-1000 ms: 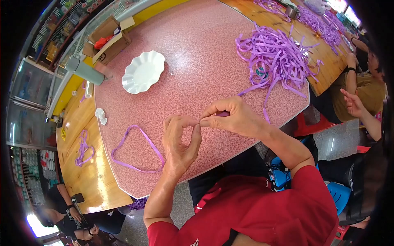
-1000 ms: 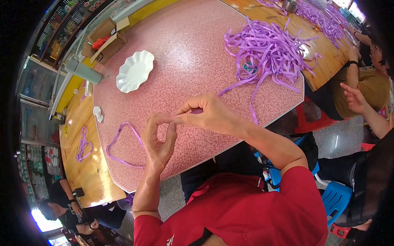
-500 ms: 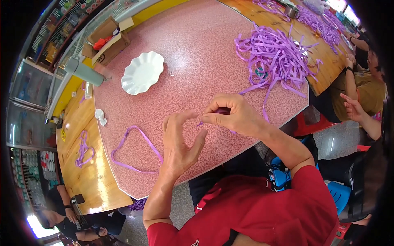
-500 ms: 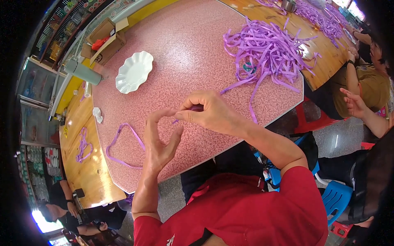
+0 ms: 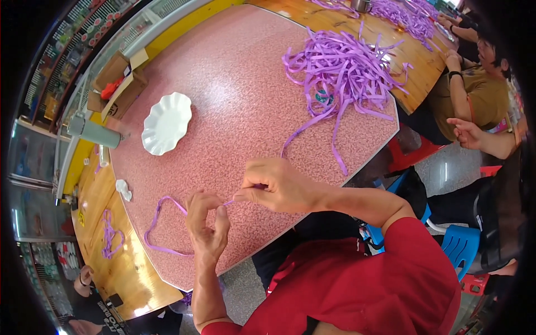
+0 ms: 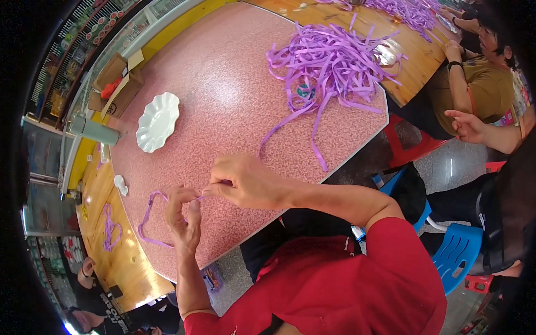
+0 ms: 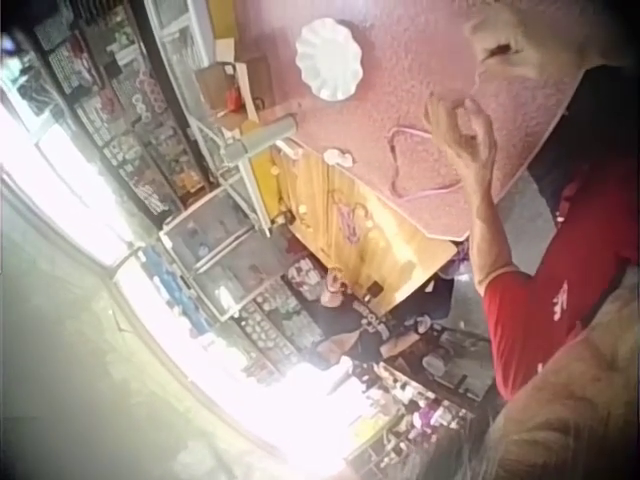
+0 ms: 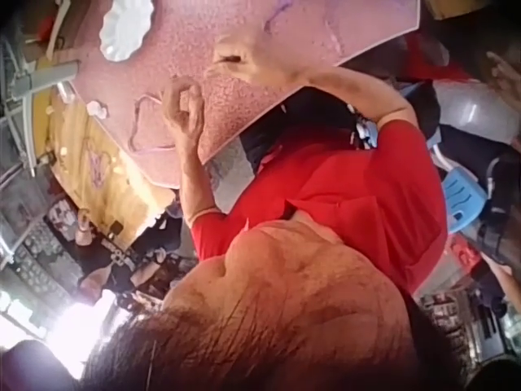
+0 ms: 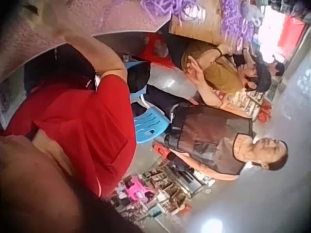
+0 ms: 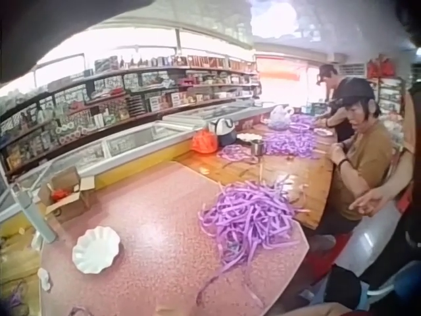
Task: Tying individual knots into purple plastic strips at a workshop table.
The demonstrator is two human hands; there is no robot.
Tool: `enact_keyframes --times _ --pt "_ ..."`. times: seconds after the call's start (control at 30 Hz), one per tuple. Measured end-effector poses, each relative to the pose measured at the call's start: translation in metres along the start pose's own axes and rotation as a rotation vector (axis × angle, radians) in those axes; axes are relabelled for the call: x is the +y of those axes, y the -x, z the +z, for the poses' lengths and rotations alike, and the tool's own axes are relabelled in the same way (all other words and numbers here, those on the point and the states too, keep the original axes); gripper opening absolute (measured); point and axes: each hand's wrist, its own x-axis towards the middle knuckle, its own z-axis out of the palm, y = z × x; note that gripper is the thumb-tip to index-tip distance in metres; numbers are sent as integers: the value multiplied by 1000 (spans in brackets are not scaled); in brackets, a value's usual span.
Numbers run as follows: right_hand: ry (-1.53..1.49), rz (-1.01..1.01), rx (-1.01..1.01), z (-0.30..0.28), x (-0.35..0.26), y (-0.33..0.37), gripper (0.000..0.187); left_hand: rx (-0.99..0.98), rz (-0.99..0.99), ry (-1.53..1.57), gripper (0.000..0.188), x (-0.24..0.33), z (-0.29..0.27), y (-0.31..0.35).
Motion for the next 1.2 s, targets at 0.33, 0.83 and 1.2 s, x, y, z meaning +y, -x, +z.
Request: enact_keyframes --times 0.33,0.83,1.2 --pt "-64 -11 -71 13 6 3 21 -126 -92 128 19 -3 -8 13" --pt "936 -128 8 -116 67 30 22 146 -80 -435 42 -16 -15 6" --pt "57 215 -175 -72 2 28 16 -112 355 -297 32 38 66 -43"
